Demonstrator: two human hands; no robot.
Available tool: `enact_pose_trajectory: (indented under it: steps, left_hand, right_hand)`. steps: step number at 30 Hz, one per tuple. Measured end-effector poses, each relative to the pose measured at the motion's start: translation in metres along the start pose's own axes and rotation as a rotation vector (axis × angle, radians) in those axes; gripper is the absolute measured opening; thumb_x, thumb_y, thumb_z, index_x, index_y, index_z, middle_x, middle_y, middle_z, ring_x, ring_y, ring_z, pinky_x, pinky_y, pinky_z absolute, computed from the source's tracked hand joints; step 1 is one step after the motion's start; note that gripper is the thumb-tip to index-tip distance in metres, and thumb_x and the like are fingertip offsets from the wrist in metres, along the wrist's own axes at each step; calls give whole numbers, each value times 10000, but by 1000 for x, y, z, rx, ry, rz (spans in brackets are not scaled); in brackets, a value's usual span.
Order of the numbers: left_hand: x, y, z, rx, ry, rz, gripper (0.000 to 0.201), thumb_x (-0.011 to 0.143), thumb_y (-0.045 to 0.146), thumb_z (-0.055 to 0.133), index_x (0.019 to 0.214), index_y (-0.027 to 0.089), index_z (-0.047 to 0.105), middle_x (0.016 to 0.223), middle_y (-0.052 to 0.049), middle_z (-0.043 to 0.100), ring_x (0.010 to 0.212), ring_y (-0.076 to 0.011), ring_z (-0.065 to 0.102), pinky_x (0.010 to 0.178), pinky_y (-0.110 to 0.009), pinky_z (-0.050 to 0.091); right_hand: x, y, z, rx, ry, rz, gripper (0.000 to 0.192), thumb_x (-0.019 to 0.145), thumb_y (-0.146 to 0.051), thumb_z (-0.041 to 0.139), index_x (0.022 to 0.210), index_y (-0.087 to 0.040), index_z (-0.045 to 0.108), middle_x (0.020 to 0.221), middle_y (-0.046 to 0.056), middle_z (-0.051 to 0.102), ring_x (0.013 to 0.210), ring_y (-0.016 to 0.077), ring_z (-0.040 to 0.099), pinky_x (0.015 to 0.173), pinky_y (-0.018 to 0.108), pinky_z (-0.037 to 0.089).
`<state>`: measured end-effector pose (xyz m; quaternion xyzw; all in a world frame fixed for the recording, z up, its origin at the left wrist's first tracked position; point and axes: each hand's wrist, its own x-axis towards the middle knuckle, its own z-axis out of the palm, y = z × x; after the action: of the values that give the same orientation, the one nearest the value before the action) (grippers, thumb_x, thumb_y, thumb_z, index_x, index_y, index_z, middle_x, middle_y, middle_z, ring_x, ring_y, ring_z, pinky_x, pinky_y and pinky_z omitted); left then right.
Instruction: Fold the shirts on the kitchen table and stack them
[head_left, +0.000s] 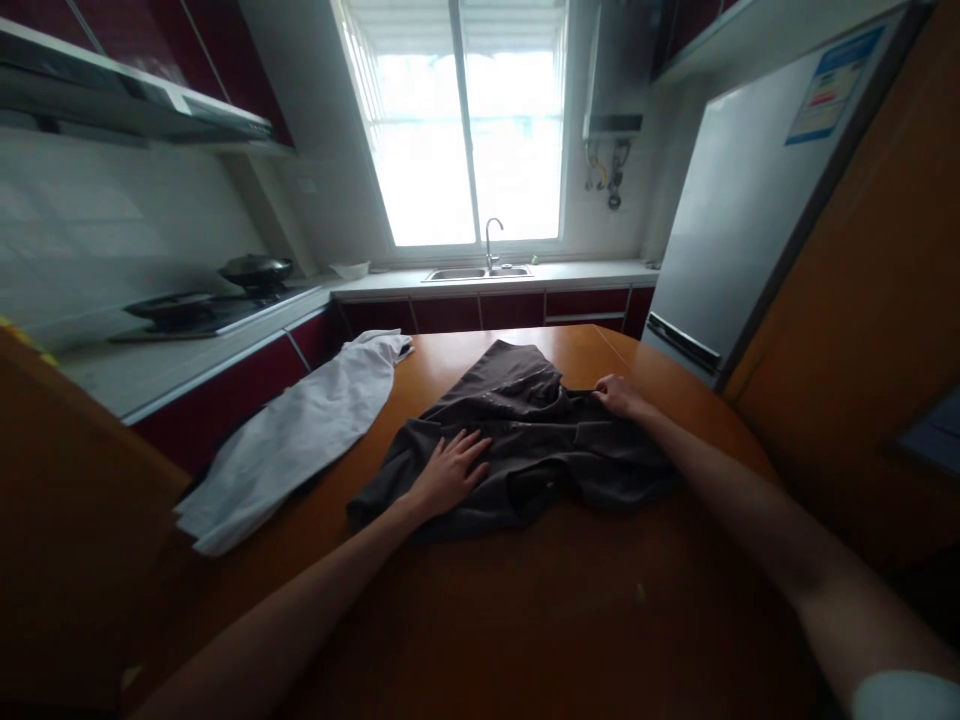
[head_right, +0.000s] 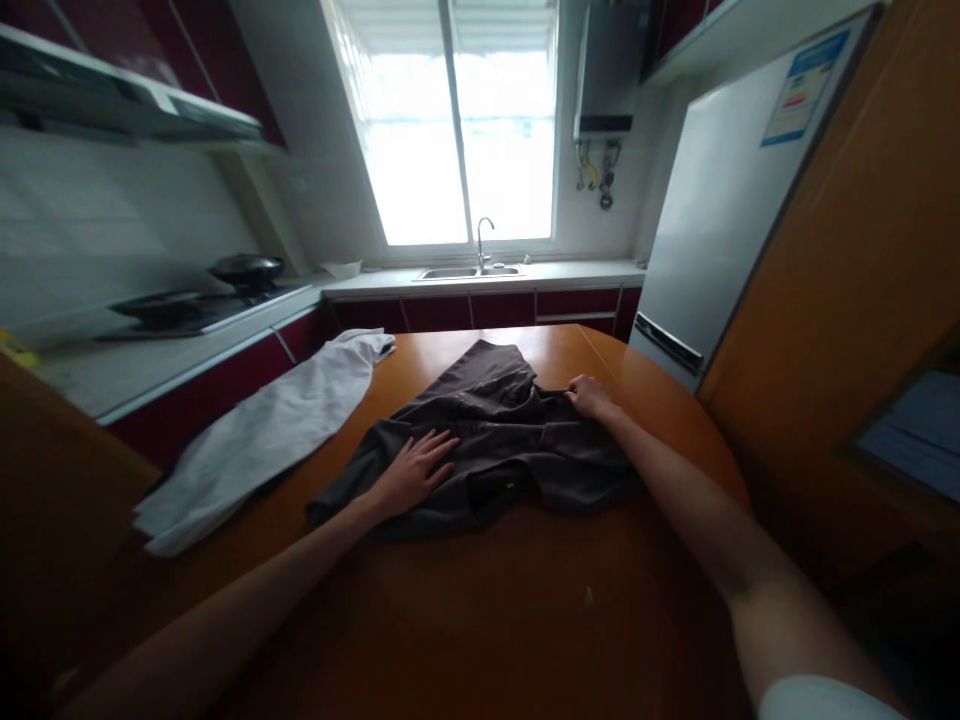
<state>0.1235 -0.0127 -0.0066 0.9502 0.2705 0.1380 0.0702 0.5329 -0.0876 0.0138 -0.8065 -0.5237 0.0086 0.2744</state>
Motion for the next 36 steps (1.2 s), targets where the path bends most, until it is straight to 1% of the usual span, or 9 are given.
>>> enact_pose_trajectory:
  steps: [7, 11, 14, 16, 18, 23, 27, 33, 36]
  left_hand:
    - [-2, 4, 2, -14, -81, 50, 492, 1017, 480, 426, 1488, 343, 474, 1609, -43, 373, 1500, -323, 289, 1199, -626, 189]
    - [-9, 21, -14, -81, -100, 151, 488, 992, 477, 495, 1461, 343, 514, 1569, -43, 441, 1454, -313, 385, 1190, -541, 285]
    - [-1, 30, -38, -177, -143, 165, 439, 963, 505, 534, 1345, 314, 637, 1337, -51, 668, 1186, -256, 649, 1005, -352, 498]
    - [23, 27, -52, -230, -136, 97, 398, 975, 502, 501, 1235, 281, 706, 1051, -32, 773, 888, -197, 732, 811, -268, 545]
    - [62, 16, -57, -212, -50, 34, 365, 972, 456, 504, 1167, 253, 736, 927, -23, 779, 795, -184, 723, 756, -257, 538]
    - [173, -11, -34, -6, 9, -69, 337, 947, 211, 484, 1143, 201, 757, 1135, -76, 758, 1065, -233, 698, 981, -312, 503]
    - [215, -19, -5, 18, -42, -46, 434, 984, 222, 451, 1390, 194, 601, 1462, -74, 570, 1333, -213, 543, 1129, -303, 398]
    - [183, -54, 6, 84, -169, -133, 560, 1025, 471, 391, 1522, 215, 429, 1622, -122, 324, 1497, -335, 290, 1186, -548, 259]
    - [145, -71, -12, 231, -176, -219, 541, 1017, 466, 372, 1427, 151, 532, 1535, -196, 453, 1417, -369, 425, 1148, -604, 270]
  right_hand:
    - [6, 53, -53, -34, 45, 189, 248, 859, -325, 597, 768, -153, 751, 775, 131, 734, 734, 233, 667, 622, 293, 452]
    - [-3, 79, -72, -5, -167, 303, 249, 742, -308, 733, 572, -135, 676, 562, 82, 649, 508, 175, 591, 499, 268, 436]
    - [-8, 90, -87, 49, -459, 367, 243, 666, -341, 834, 628, -142, 702, 581, 67, 653, 499, 161, 593, 497, 268, 476]
    - [-8, 88, -95, 57, -653, 423, 326, 690, -441, 834, 692, -136, 716, 611, 70, 656, 529, 163, 608, 505, 268, 495]
    - [-4, 77, -97, 12, -674, 439, 401, 730, -510, 799, 712, -119, 710, 619, 70, 646, 547, 160, 607, 507, 257, 491]
    - [4, 24, -67, 32, -551, 273, 263, 744, -378, 790, 792, -123, 748, 752, 59, 712, 634, 151, 634, 569, 224, 485]
    - [10, 2, -41, 31, -482, 240, 148, 715, -270, 773, 757, -132, 747, 761, 50, 724, 679, 150, 637, 569, 200, 459]
    - [-6, 31, -57, -22, -369, 262, 79, 698, -159, 685, 760, -128, 722, 775, 64, 721, 690, 157, 636, 541, 207, 415]
    - [-27, 51, -69, -42, -381, 282, 72, 697, -172, 679, 748, -136, 714, 765, 63, 720, 682, 163, 638, 542, 218, 415]
